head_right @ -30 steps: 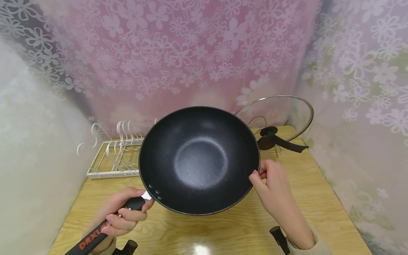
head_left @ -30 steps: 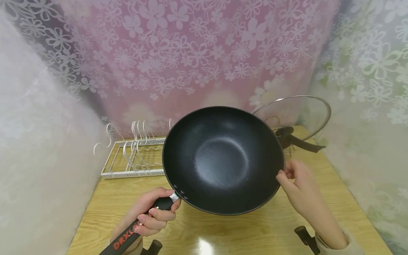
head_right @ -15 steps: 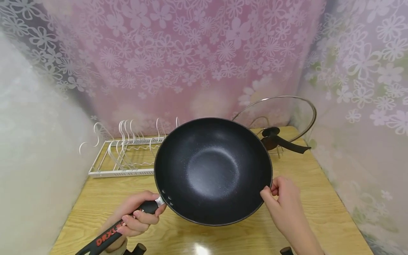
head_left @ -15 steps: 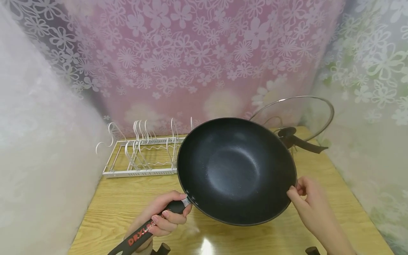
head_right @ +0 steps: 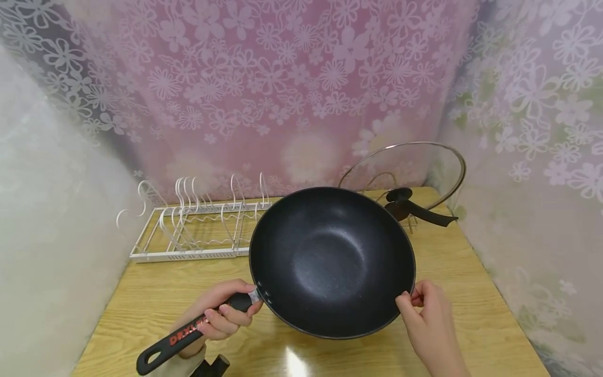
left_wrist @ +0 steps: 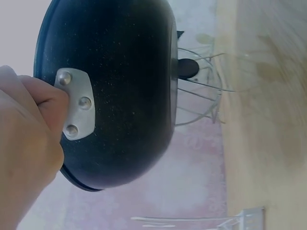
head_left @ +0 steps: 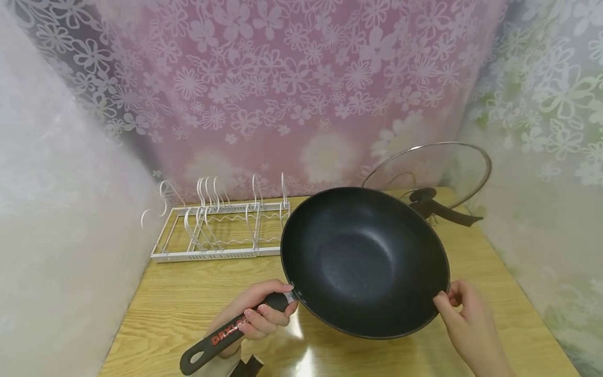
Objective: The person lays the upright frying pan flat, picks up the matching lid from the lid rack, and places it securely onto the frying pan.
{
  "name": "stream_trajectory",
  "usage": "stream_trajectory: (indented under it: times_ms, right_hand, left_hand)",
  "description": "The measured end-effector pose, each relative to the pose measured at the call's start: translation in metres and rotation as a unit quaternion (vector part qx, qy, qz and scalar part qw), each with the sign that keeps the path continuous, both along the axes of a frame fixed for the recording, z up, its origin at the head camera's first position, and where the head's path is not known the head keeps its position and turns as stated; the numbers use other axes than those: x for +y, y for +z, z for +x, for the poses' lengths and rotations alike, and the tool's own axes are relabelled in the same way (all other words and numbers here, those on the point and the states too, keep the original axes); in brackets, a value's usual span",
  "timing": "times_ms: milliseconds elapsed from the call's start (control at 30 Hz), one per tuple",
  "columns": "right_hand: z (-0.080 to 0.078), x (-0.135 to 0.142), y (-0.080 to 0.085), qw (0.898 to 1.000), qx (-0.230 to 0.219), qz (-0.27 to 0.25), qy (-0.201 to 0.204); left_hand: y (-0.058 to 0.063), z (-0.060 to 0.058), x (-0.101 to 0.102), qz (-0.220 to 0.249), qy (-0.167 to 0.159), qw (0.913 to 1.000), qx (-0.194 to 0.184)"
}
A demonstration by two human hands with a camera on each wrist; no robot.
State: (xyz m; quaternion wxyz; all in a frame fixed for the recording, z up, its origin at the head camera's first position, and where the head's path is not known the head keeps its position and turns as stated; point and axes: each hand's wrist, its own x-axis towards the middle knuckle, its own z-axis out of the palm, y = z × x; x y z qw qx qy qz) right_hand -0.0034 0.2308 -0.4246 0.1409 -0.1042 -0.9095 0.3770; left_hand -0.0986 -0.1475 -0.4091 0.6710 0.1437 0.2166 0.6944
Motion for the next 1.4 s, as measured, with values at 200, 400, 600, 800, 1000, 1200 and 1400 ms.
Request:
stream_trajectory:
  times_ms: [200,400,600,800,1000,1200,1400]
  right_hand:
    - [0.004,-0.001,-0.014,0.999,-0.019,-0.027,-0.022]
    - [0.006,-0.003,-0.030,0.997,-0.043,-0.048,-0.049]
    - [0.008,-0.004,-0.046,0.994,-0.054,-0.062,-0.074]
    - [0.008,-0.011,-0.057,0.992,-0.045,-0.072,-0.098]
    - [0.011,-0.015,-0.067,0.988,-0.062,-0.073,-0.124]
    - [0.010,-0.018,-0.075,0.986,-0.052,-0.075,-0.138]
    - [0.008,-0.016,-0.086,0.987,-0.055,-0.068,-0.132]
  left_hand:
    - [-0.014,-0.011,0.003,-0.016,-0.019,0.9997,0.007]
    - [-0.029,-0.023,0.007,-0.016,-0.055,0.9975,-0.041]
    - [-0.045,-0.035,0.010,-0.015,-0.081,0.9938,-0.075]
    - [-0.060,-0.048,0.010,-0.016,-0.091,0.9934,-0.069]
    - [-0.077,-0.060,0.013,0.000,-0.118,0.9902,-0.076]
    - [-0.088,-0.065,0.013,-0.010,-0.119,0.9914,-0.054]
    - [-0.095,-0.066,0.013,-0.023,-0.109,0.9931,-0.036]
